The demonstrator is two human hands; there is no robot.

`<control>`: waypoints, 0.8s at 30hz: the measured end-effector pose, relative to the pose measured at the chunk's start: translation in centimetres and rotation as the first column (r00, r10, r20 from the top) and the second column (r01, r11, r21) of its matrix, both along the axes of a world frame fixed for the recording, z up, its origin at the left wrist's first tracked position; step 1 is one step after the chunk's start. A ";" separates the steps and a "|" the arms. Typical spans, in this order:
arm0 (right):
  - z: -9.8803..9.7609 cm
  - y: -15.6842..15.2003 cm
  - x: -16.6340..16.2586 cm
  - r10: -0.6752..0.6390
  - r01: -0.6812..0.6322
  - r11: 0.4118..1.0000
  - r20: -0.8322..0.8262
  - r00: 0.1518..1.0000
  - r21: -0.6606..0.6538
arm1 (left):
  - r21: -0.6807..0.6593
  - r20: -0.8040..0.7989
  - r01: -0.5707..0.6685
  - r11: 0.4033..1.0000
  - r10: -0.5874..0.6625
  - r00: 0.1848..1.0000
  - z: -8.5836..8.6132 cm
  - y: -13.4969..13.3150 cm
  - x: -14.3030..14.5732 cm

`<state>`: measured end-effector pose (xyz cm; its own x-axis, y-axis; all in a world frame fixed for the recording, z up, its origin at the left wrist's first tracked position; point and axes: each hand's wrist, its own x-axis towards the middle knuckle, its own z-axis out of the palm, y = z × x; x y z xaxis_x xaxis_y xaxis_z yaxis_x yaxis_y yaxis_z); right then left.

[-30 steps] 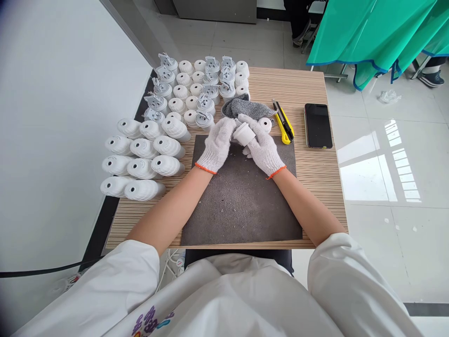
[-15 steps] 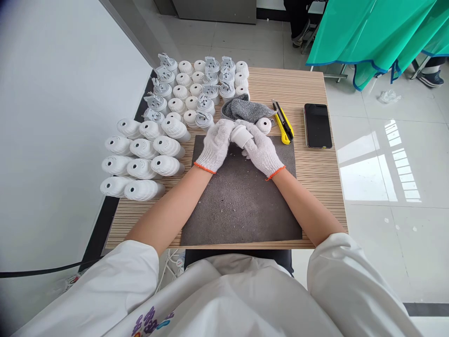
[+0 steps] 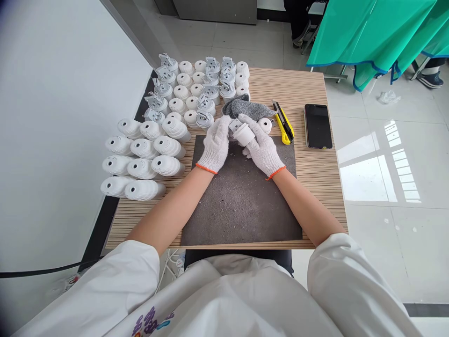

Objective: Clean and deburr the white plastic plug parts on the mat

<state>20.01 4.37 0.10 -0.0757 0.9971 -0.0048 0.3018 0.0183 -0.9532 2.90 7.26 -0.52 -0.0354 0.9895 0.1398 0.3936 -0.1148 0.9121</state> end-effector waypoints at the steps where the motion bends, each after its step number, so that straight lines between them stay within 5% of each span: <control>1: 0.0 0.0 0.0 -0.006 0.006 1.000 -0.011 1.000 -0.002 | 0.007 -0.012 0.000 1.000 0.000 1.000 -0.1 0.0 0.0; 13: -2.3 1.0 0.3 0.006 -0.009 1.000 -0.115 0.993 -0.024 | 0.099 0.041 0.041 0.994 -0.045 0.998 -1.9 1.0 -0.8; 24: -2.0 1.1 0.3 -0.046 0.043 0.998 -0.105 0.993 -0.036 | 0.169 0.098 0.095 0.981 -0.113 0.989 -0.7 0.4 0.1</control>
<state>20.35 5.45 -1.91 -0.0332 0.9989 -0.0331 0.1988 -0.0259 -0.9797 3.03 7.61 -1.19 0.0429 0.9527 0.3008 0.2732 -0.3008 0.9137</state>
